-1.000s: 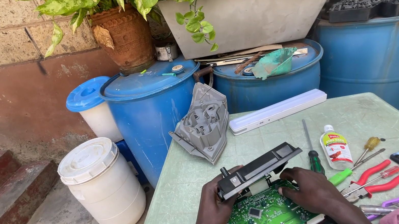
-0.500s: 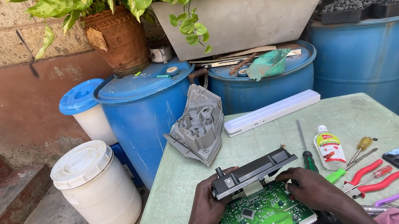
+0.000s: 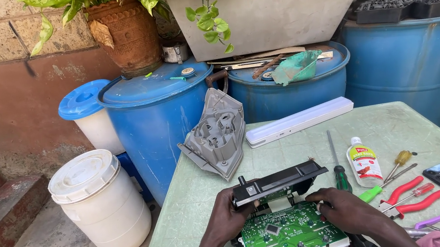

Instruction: Assembling an electronic device by fitting a circuit board into its housing and connecting internal cables.

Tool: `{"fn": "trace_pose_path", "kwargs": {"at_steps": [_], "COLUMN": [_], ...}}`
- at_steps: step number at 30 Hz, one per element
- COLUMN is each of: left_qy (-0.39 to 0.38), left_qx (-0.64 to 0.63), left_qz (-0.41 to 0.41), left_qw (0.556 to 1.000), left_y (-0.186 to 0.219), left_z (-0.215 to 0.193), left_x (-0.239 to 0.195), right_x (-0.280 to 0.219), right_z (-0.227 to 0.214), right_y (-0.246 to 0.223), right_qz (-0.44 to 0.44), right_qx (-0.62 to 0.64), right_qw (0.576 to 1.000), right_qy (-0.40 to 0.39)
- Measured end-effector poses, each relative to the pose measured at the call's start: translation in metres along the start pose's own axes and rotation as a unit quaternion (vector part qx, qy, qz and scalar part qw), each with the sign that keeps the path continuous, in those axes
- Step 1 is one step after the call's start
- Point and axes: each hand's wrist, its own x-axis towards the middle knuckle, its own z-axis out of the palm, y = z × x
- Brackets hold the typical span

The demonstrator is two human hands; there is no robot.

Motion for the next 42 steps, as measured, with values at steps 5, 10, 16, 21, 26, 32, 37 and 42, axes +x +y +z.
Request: {"fn": "trace_pose_path", "kwargs": {"at_steps": [5, 10, 16, 21, 26, 32, 37, 42], "left_qy": [0.016, 0.048, 0.081, 0.071, 0.083, 0.093, 0.103, 0.098], "left_qx": [-0.005, -0.06, -0.151, -0.171, -0.162, -0.204, -0.227, -0.233], "left_qz": [-0.135, -0.298, -0.311, -0.264, -0.262, -0.209, -0.177, -0.115], "left_qw": [0.991, 0.952, 0.935, 0.947, 0.948, 0.952, 0.952, 0.961], "left_y": [-0.004, 0.023, 0.008, -0.001, -0.007, -0.018, -0.012, -0.021], "left_z": [-0.002, -0.007, -0.011, -0.01, -0.007, 0.004, 0.005, 0.007], "left_x": [0.005, 0.0, -0.002, -0.005, -0.007, -0.001, -0.003, 0.0], "right_x": [0.01, 0.002, -0.014, -0.018, -0.014, -0.005, 0.005, 0.009], "right_z": [0.007, 0.003, 0.001, 0.014, 0.018, 0.018, 0.02, 0.025], "right_y": [0.015, 0.002, -0.032, -0.064, -0.075, -0.078, -0.08, -0.076], "right_qz": [-0.03, -0.033, -0.112, -0.133, -0.163, -0.119, -0.133, -0.122], "right_qx": [-0.004, -0.037, -0.133, -0.097, -0.096, -0.083, -0.078, -0.042], "right_qw": [1.0, 0.999, 0.979, 0.967, 0.96, 0.964, 0.953, 0.958], "right_qy": [0.006, -0.012, 0.106, 0.193, 0.209, 0.223, 0.261, 0.257]}}
